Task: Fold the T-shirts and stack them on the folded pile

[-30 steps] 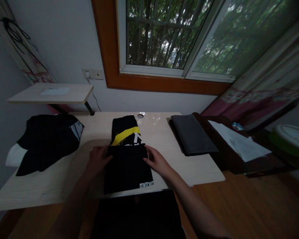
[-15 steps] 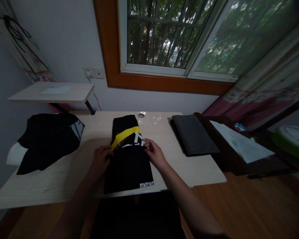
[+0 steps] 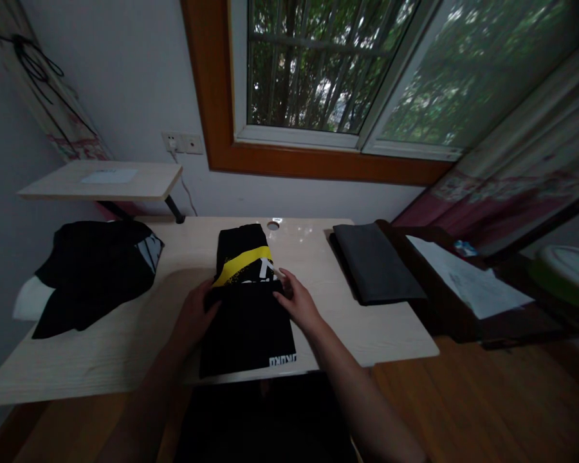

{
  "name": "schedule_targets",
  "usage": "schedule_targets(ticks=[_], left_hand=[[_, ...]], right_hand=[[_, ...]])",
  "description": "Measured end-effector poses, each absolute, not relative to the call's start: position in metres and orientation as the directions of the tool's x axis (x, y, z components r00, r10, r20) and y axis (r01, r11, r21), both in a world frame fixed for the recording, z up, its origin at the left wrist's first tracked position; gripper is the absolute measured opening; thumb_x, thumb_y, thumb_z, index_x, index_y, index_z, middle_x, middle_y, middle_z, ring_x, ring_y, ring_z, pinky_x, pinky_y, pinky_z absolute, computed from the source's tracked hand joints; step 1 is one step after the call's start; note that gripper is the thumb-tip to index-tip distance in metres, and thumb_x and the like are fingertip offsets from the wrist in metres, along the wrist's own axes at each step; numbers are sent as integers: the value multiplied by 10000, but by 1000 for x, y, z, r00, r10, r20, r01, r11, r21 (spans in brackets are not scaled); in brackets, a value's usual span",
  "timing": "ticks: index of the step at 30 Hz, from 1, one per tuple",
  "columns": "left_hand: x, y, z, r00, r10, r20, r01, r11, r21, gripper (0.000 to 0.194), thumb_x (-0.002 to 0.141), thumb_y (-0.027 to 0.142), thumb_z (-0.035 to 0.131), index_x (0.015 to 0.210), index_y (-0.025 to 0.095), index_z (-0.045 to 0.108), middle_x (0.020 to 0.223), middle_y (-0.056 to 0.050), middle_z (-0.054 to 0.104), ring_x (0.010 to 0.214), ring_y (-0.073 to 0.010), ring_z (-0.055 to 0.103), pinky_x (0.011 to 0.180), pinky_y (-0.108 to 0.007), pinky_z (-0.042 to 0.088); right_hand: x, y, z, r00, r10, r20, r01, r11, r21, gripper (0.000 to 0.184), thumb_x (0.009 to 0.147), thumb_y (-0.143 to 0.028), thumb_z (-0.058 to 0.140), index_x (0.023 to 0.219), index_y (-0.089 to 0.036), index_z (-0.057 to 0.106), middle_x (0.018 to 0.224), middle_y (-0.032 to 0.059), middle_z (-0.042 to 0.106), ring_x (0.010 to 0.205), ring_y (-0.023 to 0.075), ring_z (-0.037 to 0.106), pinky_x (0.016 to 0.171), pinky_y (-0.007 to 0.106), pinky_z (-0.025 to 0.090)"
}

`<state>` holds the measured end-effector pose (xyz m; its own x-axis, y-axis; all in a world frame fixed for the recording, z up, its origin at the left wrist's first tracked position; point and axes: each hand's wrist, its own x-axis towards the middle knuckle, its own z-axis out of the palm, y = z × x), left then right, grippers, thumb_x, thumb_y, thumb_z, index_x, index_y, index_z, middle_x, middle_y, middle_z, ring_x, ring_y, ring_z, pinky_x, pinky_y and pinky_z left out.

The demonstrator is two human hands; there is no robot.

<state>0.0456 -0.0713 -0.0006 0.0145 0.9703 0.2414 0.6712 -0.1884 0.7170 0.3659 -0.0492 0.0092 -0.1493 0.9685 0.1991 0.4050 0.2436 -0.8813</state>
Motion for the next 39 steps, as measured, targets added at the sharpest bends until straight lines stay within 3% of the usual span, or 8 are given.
schedule_targets(ticks=[4, 13, 21, 26, 32, 39], left_hand=[[45, -70, -1, -6, 973, 232, 637, -176, 750, 586, 931, 350, 576, 1481, 218, 422, 1417, -139, 580, 1308, -285, 571, 1138, -530, 431], [49, -73, 10, -58, 982, 182, 627, -106, 772, 588, 926, 347, 576, 1480, 224, 424, 1263, -123, 655, 1225, -285, 628, 1104, -542, 459], [50, -73, 9, -50, 974, 219, 641, -137, 755, 570, 931, 343, 559, 1472, 203, 448, 1302, -139, 633, 1190, -276, 633, 1090, -518, 472], [50, -73, 8, -57, 970, 238, 658, -143, 739, 543, 930, 330, 555, 1452, 208, 473, 1288, -134, 635, 1189, -285, 624, 1098, -536, 462], [47, -72, 2, -60, 971, 230, 643, -138, 753, 597, 915, 326, 581, 1483, 215, 435, 1270, -131, 645, 1211, -287, 619, 1097, -537, 463], [45, -73, 0, -52, 970, 240, 651, -149, 744, 580, 930, 330, 566, 1482, 209, 439, 1308, -141, 634, 1239, -272, 609, 1095, -507, 469]], right_hand=[[365, -50, 16, -164, 968, 188, 502, 247, -829, 597, 909, -288, 619, 1487, -276, 470, 1145, 57, 690, 997, 213, 658, 925, 378, 524], [367, -51, 11, -167, 962, 215, 553, 272, -788, 453, 928, -283, 577, 1380, -268, 589, 1137, 45, 719, 987, 205, 672, 927, 360, 531], [364, -56, 17, -278, 907, 315, 639, 420, -645, 499, 932, -243, 608, 1427, -250, 543, 1269, 103, 659, 1203, 278, 563, 1075, 482, 460], [358, -55, 19, -158, 943, 291, 706, 314, -635, 543, 935, -268, 598, 1468, -244, 497, 1236, 127, 636, 1136, 292, 606, 1036, 494, 493], [355, -58, 30, -172, 973, 157, 731, 233, -642, 689, 942, -334, 599, 1578, -291, 337, 1282, 106, 670, 1114, 286, 665, 972, 437, 532], [350, -64, 37, -123, 989, 81, 788, 147, -598, 627, 945, -318, 584, 1537, -253, 387, 1150, 135, 725, 994, 306, 711, 858, 405, 529]])
